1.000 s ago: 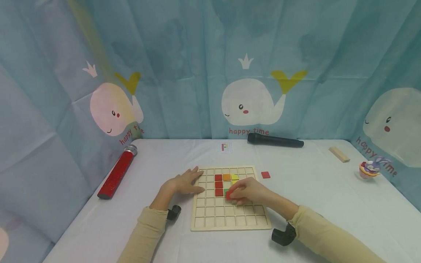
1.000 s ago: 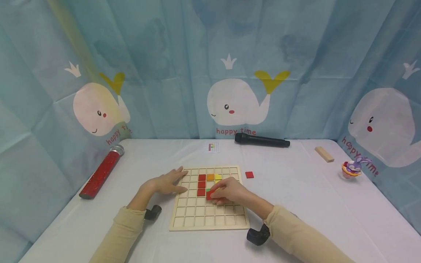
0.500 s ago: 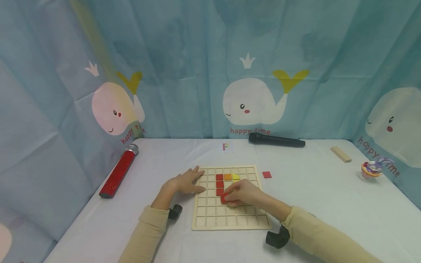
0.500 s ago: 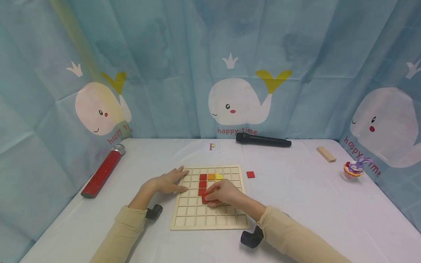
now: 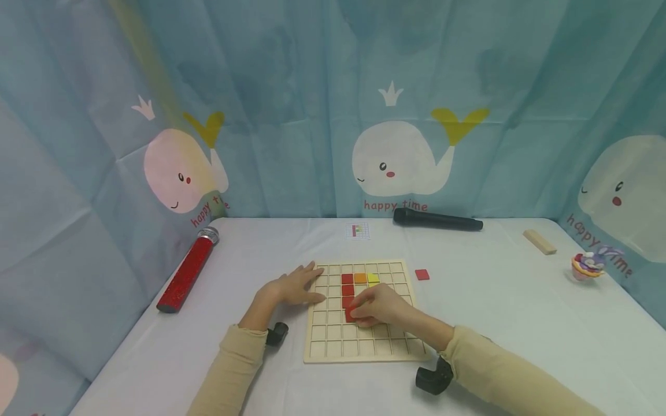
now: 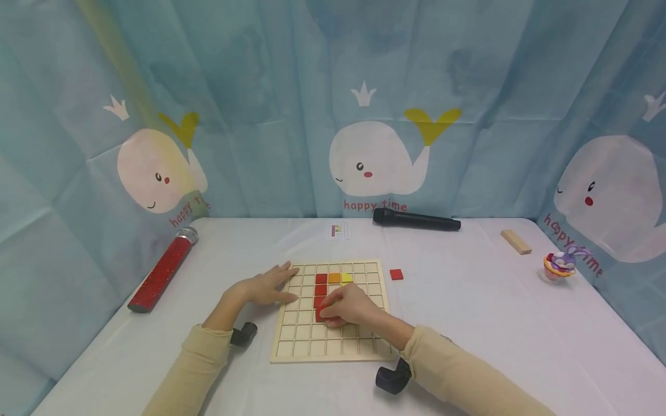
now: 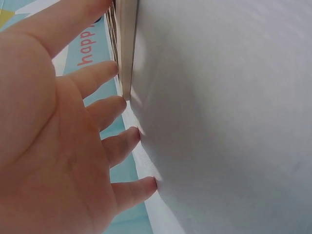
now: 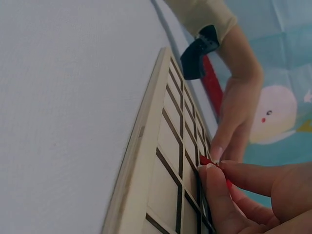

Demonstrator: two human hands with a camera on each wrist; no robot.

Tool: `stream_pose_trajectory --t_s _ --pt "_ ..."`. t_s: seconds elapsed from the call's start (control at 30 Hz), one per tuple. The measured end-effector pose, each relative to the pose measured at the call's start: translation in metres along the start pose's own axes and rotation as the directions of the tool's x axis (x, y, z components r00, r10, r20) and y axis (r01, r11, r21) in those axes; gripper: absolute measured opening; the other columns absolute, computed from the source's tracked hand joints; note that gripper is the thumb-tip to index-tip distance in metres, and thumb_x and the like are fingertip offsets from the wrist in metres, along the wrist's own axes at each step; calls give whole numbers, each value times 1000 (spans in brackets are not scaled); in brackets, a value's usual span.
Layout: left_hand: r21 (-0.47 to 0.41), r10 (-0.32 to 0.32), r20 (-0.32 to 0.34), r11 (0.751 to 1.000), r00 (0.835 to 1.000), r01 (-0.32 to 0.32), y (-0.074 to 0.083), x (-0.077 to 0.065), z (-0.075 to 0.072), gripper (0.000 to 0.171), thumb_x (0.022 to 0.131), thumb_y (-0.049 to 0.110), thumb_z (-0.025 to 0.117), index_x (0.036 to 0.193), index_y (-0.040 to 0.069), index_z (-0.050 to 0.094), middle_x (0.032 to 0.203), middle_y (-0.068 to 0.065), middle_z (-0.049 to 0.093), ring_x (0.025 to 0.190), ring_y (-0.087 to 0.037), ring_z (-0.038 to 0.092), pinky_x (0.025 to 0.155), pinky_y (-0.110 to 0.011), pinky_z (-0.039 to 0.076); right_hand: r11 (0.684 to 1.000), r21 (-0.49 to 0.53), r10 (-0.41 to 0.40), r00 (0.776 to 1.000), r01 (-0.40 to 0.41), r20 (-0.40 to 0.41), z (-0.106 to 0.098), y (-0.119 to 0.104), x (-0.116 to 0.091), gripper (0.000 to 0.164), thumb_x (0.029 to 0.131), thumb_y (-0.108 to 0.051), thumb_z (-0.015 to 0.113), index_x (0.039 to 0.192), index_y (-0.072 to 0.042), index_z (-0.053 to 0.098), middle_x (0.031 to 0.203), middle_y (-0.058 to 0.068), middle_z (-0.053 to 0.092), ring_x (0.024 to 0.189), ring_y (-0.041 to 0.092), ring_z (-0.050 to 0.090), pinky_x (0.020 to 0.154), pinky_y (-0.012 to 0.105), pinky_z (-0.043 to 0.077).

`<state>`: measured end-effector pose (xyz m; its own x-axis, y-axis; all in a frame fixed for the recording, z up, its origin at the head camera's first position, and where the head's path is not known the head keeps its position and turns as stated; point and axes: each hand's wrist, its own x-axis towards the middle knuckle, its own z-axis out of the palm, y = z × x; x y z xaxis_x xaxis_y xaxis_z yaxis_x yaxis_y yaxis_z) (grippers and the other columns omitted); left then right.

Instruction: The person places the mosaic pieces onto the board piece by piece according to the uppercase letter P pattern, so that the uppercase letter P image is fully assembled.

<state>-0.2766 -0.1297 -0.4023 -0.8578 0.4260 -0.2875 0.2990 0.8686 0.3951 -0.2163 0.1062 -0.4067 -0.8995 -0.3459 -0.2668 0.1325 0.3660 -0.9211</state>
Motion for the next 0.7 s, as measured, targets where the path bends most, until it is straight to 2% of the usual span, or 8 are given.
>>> stream_pose_trajectory --t_s 0.13,0.53,0.7 --pt "5 20 -4 1000 1000 -20 0 -1 -1 73 91 42 61 149 9 32 156 -18 17 141 -39 12 108 -63 14 1000 8 -4 1000 4 12 0 0 -1 22 82 -7 74 103 2 70 81 8 69 66 17 68 64 27 57" --pt "11 7 -1 1000 1000 -7 -1 2 -1 73 91 44 61 150 12 31 156 -15 16 142 -37 12 109 -61 14 998 -62 15 1000 -17 -26 1 -1 -1 21 84 -12 74 102 -2 71 84 6 67 64 15 67 64 25 56" --pt "-2 2 -2 1000 1000 -2 0 2 0 73 91 43 62 150 11 32 156 -15 17 142 -37 12 108 -62 14 999 -40 1 1000 -2 -14 2 -1 0 18 86 -10 72 101 0 71 84 7 68 64 15 67 64 26 56"
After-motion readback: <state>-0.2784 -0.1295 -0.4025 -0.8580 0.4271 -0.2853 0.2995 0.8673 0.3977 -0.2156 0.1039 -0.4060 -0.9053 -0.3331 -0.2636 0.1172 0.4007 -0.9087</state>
